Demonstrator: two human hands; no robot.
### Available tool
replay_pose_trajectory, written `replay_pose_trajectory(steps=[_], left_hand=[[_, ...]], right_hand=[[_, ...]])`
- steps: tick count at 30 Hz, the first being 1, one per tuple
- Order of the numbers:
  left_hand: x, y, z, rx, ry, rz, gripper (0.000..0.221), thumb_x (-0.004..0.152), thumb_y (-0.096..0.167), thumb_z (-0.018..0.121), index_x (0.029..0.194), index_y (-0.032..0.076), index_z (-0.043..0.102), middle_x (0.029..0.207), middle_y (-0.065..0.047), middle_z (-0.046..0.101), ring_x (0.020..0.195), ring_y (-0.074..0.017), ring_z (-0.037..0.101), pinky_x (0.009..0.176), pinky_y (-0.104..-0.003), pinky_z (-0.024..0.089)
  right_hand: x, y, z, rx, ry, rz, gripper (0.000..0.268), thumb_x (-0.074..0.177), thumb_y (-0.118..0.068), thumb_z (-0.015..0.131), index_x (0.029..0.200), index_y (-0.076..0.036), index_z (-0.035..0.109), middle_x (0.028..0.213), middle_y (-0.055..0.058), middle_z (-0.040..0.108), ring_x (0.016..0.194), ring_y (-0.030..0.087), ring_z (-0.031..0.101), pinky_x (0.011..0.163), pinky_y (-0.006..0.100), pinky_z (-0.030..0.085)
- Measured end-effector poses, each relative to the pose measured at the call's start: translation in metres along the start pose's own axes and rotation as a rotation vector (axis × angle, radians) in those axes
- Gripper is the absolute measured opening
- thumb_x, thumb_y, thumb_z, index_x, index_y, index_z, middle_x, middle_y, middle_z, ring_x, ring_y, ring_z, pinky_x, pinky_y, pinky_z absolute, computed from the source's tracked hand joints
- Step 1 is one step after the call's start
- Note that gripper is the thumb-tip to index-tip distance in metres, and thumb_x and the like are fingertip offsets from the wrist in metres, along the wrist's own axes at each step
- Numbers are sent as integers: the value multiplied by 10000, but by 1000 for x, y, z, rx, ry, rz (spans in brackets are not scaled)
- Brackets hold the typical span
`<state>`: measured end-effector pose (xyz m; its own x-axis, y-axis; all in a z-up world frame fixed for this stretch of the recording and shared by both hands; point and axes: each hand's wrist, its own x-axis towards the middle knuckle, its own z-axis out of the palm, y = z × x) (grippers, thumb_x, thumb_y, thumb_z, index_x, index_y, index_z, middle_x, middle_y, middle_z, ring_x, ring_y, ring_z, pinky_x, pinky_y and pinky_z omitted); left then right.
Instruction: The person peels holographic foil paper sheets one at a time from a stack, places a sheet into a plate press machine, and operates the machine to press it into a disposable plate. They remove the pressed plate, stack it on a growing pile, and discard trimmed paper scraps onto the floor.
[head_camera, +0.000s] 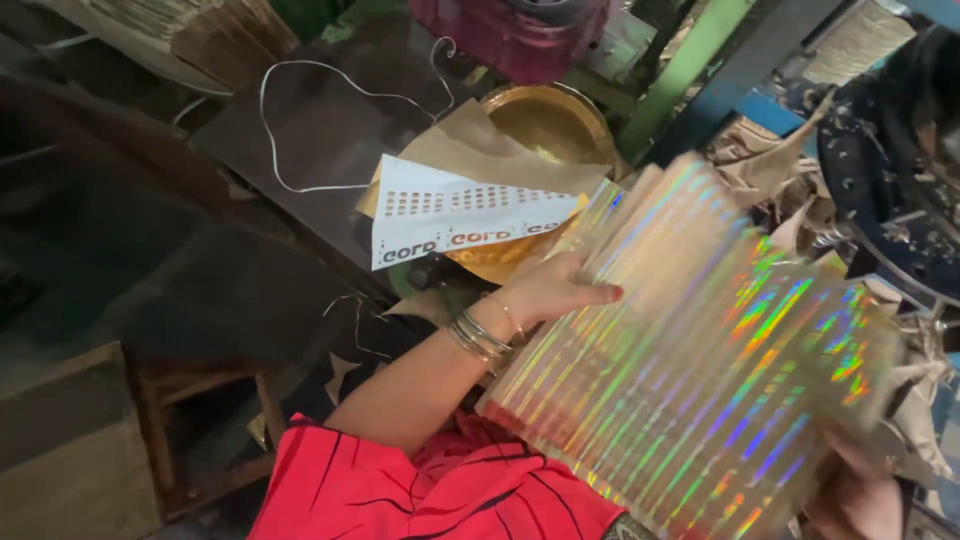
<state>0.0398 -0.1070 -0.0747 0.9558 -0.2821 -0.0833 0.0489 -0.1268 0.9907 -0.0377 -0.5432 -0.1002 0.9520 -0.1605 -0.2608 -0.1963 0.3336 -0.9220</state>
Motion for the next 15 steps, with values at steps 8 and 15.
replay_pose_trajectory(steps=[8,15], left_hand=[[8,-48,17,-177,-61,-113,351,883,167,702,1169,-37,706,964,-98,726,834,-184,643,731,-356,540],[-54,68,-1,-125,140,260,258,999,92,647,1237,-8,649,1109,-8,702,1004,-80,641,898,-264,547]], right_hand=[[-30,-7,77,-600,-469,-844,433,865,-87,451,1262,-27,613,1332,74,619,1250,176,579,1097,321,416],[-64,-22,78,-125,-68,-621,122,1148,64,565,1081,-31,527,1015,12,603,893,76,567,856,249,484]])
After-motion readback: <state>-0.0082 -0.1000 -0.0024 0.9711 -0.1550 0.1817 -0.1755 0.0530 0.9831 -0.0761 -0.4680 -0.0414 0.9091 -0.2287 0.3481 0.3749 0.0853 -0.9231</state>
